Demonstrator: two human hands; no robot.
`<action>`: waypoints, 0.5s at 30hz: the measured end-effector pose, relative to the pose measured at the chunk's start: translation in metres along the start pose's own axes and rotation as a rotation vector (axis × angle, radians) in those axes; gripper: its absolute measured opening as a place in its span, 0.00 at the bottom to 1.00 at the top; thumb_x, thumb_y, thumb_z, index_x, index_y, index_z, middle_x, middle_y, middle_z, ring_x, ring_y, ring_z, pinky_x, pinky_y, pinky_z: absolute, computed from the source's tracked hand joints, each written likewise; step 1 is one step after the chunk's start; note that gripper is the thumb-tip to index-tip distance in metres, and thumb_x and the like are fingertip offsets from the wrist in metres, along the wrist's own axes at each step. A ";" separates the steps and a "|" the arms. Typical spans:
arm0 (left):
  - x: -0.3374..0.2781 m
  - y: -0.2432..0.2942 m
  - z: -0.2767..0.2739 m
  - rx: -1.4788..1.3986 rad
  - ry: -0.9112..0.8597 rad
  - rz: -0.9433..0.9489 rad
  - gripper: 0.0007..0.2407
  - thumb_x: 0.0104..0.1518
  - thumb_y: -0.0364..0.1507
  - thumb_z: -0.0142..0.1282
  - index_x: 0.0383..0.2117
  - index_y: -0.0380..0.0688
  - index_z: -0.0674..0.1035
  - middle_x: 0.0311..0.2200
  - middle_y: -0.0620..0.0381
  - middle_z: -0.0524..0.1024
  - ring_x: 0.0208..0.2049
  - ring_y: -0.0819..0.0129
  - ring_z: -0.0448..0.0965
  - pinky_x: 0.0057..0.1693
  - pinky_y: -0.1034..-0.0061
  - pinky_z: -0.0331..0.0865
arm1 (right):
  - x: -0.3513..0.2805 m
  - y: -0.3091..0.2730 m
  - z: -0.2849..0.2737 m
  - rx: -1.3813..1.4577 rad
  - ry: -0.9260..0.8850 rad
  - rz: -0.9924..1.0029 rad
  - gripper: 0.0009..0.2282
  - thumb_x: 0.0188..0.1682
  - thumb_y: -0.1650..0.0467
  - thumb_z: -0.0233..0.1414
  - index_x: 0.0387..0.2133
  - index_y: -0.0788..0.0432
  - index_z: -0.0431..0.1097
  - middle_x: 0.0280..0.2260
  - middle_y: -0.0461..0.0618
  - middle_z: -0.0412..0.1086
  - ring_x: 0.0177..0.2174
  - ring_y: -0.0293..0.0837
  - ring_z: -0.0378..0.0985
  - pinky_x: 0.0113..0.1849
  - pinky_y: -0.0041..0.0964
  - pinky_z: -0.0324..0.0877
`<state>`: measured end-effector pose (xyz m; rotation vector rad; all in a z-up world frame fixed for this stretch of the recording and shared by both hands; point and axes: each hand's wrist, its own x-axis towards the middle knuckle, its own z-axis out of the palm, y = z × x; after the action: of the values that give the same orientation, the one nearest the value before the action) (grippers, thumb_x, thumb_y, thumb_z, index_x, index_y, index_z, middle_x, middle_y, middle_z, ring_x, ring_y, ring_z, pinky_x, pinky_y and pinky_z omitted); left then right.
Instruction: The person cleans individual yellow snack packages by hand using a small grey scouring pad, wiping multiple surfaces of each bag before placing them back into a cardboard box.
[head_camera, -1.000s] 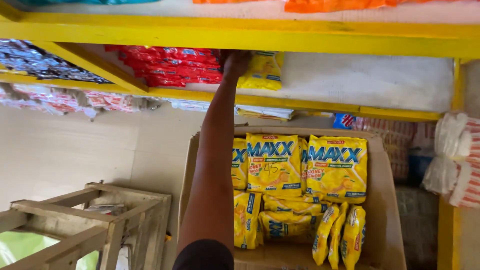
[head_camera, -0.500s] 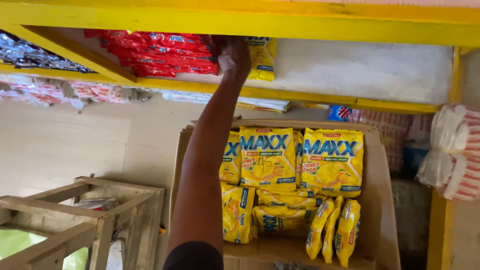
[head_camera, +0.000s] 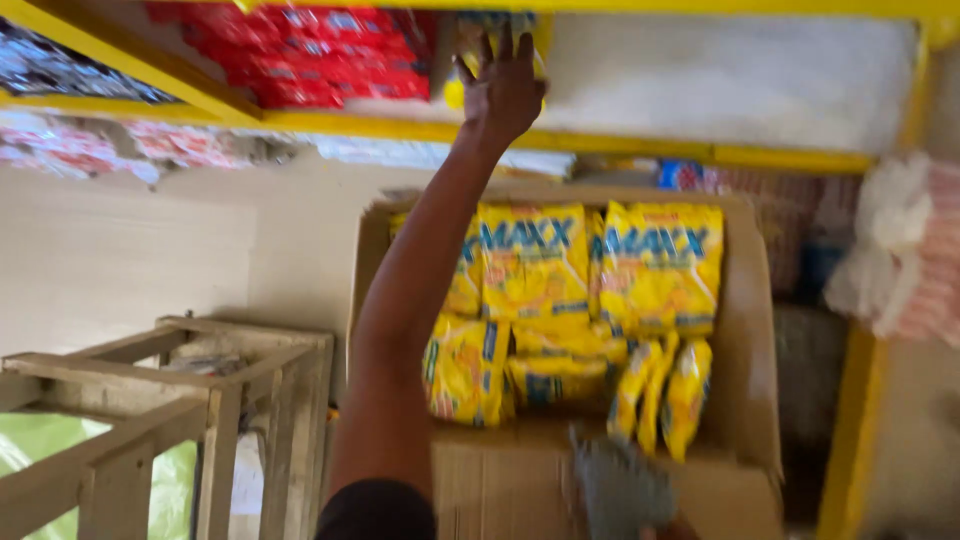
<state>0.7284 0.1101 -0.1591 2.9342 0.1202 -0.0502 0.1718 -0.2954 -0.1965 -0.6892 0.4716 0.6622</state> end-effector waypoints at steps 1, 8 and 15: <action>-0.029 0.007 -0.008 -0.220 0.191 0.107 0.28 0.59 0.40 0.62 0.64 0.49 0.65 0.67 0.45 0.60 0.67 0.36 0.56 0.67 0.36 0.53 | 0.007 -0.012 0.025 0.011 0.016 -0.004 0.31 0.40 0.67 0.56 0.60 0.58 0.57 0.55 0.58 0.69 0.52 0.58 0.74 0.52 0.56 0.70; -0.339 0.075 -0.057 -1.004 -0.202 0.394 0.14 0.55 0.30 0.65 0.48 0.46 0.81 0.52 0.49 0.79 0.57 0.51 0.77 0.64 0.59 0.68 | -0.003 -0.082 0.146 0.092 -0.024 -0.021 0.34 0.47 0.66 0.55 0.67 0.64 0.50 0.62 0.64 0.62 0.59 0.61 0.67 0.58 0.59 0.64; -0.483 0.108 -0.126 -0.898 -0.261 0.264 0.17 0.49 0.36 0.71 0.45 0.49 0.84 0.55 0.47 0.73 0.59 0.48 0.68 0.63 0.56 0.64 | -0.057 -0.056 0.173 0.051 -0.237 -0.005 0.32 0.52 0.74 0.50 0.71 0.53 0.46 0.62 0.55 0.60 0.57 0.58 0.68 0.54 0.60 0.68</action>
<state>0.2592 -0.0067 0.0061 2.0035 -0.2287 -0.2607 0.2022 -0.2286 -0.0211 -0.5554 0.2664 0.7148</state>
